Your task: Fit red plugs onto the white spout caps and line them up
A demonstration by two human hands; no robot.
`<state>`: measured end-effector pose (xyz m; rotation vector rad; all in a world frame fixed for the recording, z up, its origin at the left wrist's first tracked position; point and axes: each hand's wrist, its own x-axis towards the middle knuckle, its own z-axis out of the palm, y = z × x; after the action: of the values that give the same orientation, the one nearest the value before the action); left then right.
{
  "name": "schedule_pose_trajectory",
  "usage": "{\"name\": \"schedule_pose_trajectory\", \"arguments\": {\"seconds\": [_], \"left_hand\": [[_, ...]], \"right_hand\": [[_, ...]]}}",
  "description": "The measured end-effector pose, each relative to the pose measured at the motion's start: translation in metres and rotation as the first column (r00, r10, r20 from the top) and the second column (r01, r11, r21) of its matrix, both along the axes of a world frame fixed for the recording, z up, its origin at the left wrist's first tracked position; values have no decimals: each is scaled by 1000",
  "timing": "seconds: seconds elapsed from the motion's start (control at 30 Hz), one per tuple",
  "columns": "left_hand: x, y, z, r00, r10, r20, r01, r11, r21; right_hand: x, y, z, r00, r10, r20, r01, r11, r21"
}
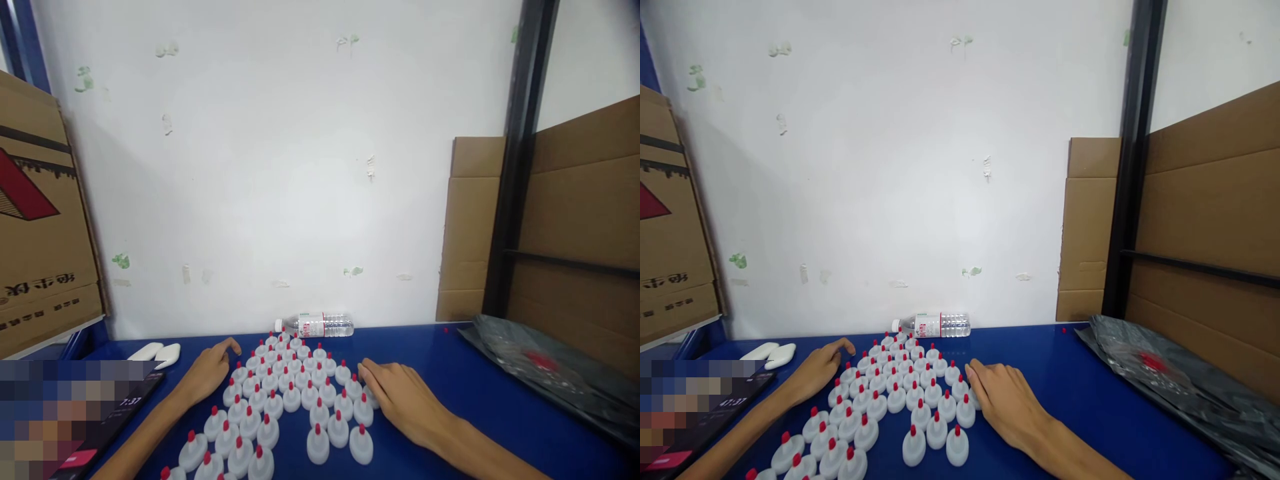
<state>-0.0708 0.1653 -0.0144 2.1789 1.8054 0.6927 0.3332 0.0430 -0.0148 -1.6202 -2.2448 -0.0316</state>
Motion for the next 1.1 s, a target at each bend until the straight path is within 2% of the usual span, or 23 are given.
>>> {"name": "schedule_pose_trajectory", "arguments": {"seconds": [0.2, 0.4, 0.73, 1.1], "left_hand": [[6, -4, -6, 992, -25, -127, 26, 1000, 5], [5, -6, -6, 985, -42, -166, 45, 999, 16], [1, 1, -12, 999, -5, -36, 12, 980, 198], [5, 0, -10, 999, -42, 13, 36, 946, 322]], "right_hand": [[1, 1, -3, 1000, -3, 0, 3, 1000, -10], [0, -1, -3, 1000, 10, -12, -10, 1000, -27], [2, 0, -4, 999, 35, -28, -36, 998, -42], [1, -3, -1, 998, 49, -26, -50, 998, -36]]}}
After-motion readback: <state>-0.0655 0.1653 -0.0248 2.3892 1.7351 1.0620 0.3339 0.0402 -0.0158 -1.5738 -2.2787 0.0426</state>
